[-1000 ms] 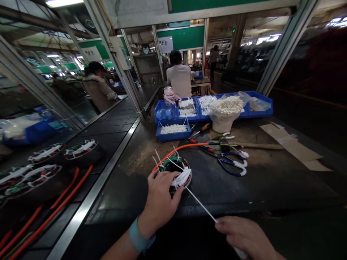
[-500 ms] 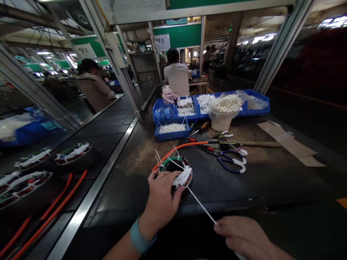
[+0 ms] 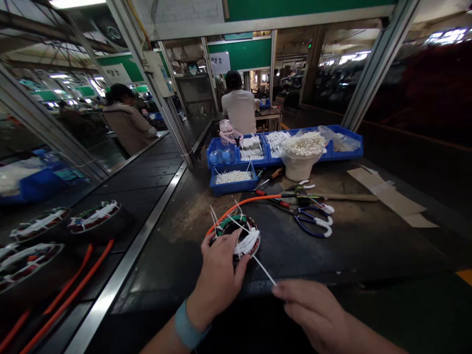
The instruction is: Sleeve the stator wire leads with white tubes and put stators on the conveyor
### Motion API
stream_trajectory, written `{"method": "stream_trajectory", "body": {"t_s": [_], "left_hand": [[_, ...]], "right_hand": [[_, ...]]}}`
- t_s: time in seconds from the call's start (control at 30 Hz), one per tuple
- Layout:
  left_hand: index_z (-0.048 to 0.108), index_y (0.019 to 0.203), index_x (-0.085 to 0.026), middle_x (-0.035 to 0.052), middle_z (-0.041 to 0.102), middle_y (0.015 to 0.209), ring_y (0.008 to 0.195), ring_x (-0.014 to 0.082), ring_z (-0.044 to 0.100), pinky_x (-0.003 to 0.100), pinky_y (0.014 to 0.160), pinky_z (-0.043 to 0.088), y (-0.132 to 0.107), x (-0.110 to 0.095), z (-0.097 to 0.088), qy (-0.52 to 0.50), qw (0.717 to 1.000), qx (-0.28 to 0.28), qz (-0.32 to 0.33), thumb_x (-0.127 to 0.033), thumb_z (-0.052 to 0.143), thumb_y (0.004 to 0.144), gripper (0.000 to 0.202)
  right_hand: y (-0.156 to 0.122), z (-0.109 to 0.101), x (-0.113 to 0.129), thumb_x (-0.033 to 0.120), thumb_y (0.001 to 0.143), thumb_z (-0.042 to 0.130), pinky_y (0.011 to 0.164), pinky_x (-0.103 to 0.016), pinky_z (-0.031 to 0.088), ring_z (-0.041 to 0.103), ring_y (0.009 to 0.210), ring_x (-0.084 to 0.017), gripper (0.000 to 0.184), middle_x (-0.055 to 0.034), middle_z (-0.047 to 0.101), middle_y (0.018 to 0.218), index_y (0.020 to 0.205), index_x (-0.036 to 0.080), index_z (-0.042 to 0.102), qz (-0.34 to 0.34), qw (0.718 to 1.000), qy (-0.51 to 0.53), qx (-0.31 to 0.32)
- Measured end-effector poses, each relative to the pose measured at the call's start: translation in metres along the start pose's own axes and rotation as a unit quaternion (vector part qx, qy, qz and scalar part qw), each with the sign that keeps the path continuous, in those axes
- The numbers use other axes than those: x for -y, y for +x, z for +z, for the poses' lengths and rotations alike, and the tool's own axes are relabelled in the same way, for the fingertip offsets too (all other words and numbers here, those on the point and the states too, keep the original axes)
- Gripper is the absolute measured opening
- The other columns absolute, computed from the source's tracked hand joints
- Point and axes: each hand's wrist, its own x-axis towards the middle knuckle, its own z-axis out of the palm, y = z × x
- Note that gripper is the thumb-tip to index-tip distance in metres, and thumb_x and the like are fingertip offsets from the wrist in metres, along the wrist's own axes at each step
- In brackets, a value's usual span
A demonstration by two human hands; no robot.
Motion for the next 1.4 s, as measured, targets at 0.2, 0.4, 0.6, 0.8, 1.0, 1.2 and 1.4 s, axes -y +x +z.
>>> {"method": "stream_trajectory", "body": {"t_s": [0.2, 0.4, 0.6, 0.8, 1.0, 1.2, 1.4], "left_hand": [[0.053, 0.120, -0.024, 0.0057, 0.069, 0.104, 0.101, 0.0240, 0.061, 0.046, 0.093, 0.033, 0.000, 0.002, 0.003, -0.044, 0.998, -0.041, -0.025, -0.026, 0.057, 0.083, 0.038], [0.062, 0.110, -0.027, 0.0028, 0.069, 0.106, 0.101, 0.0228, 0.060, 0.044, 0.090, 0.033, 0.001, 0.003, -0.001, -0.024, 0.999, -0.030, 0.029, -0.020, 0.058, 0.082, 0.028], [0.060, 0.111, -0.026, 0.0015, 0.069, 0.106, 0.102, 0.0223, 0.059, 0.043, 0.090, 0.031, 0.001, 0.001, -0.001, -0.025, 0.998, -0.042, 0.034, -0.017, 0.058, 0.081, 0.031], [0.060, 0.111, -0.025, 0.0014, 0.069, 0.105, 0.102, 0.0223, 0.059, 0.042, 0.091, 0.030, 0.000, 0.002, -0.001, -0.033, 0.998, -0.048, 0.030, -0.016, 0.059, 0.081, 0.032], [0.061, 0.110, -0.026, 0.0006, 0.069, 0.104, 0.101, 0.0216, 0.059, 0.041, 0.091, 0.030, 0.001, 0.002, 0.001, -0.050, 0.997, -0.052, 0.029, -0.015, 0.060, 0.080, 0.032], [0.063, 0.106, -0.027, -0.0012, 0.069, 0.103, 0.101, 0.0210, 0.057, 0.042, 0.092, 0.028, -0.001, -0.002, -0.004, -0.102, 0.994, -0.048, -0.004, -0.013, 0.062, 0.076, 0.034], [0.061, 0.109, -0.027, -0.0018, 0.069, 0.102, 0.098, 0.0192, 0.057, 0.040, 0.093, 0.027, -0.002, -0.004, -0.010, -0.118, 0.993, -0.025, -0.015, -0.013, 0.064, 0.069, 0.042]], "right_hand": [[0.029, 0.052, -0.031, 0.010, 0.080, 0.048, 0.076, -0.027, 0.052, 0.064, 0.084, -0.015, 0.018, -0.0042, 0.068, 0.090, 0.090, 0.020, 0.059, 0.254, 0.942, 0.216, -0.025], [0.036, 0.057, -0.034, 0.019, 0.074, 0.063, 0.071, -0.027, 0.050, 0.061, 0.077, -0.015, 0.014, -0.0007, 0.064, 0.083, 0.084, 0.020, 0.054, 0.407, 0.822, 0.395, -0.047], [0.033, 0.052, -0.031, 0.012, 0.074, 0.059, 0.073, -0.026, 0.046, 0.058, 0.077, -0.014, 0.013, 0.0005, 0.063, 0.082, 0.084, 0.020, 0.056, 0.386, 0.857, 0.341, -0.016], [0.035, 0.055, -0.032, 0.014, 0.072, 0.062, 0.069, -0.025, 0.045, 0.057, 0.074, -0.013, 0.011, 0.0008, 0.062, 0.080, 0.080, 0.019, 0.055, 0.418, 0.834, 0.360, -0.033], [0.037, 0.056, -0.029, 0.022, 0.073, 0.063, 0.072, -0.026, 0.045, 0.058, 0.077, -0.015, 0.012, -0.0003, 0.063, 0.081, 0.079, 0.019, 0.054, 0.431, 0.822, 0.369, -0.052], [0.057, 0.057, -0.035, 0.021, 0.073, 0.057, 0.055, -0.025, 0.036, 0.049, 0.059, -0.013, 0.009, 0.0028, 0.054, 0.064, 0.073, 0.020, 0.048, 0.451, 0.871, 0.194, 0.037], [0.069, 0.039, -0.038, 0.012, 0.074, 0.051, 0.063, -0.033, 0.025, 0.046, 0.068, -0.019, 0.011, -0.0015, 0.058, 0.070, 0.075, 0.022, 0.056, 0.062, 0.975, -0.168, 0.133]]}}
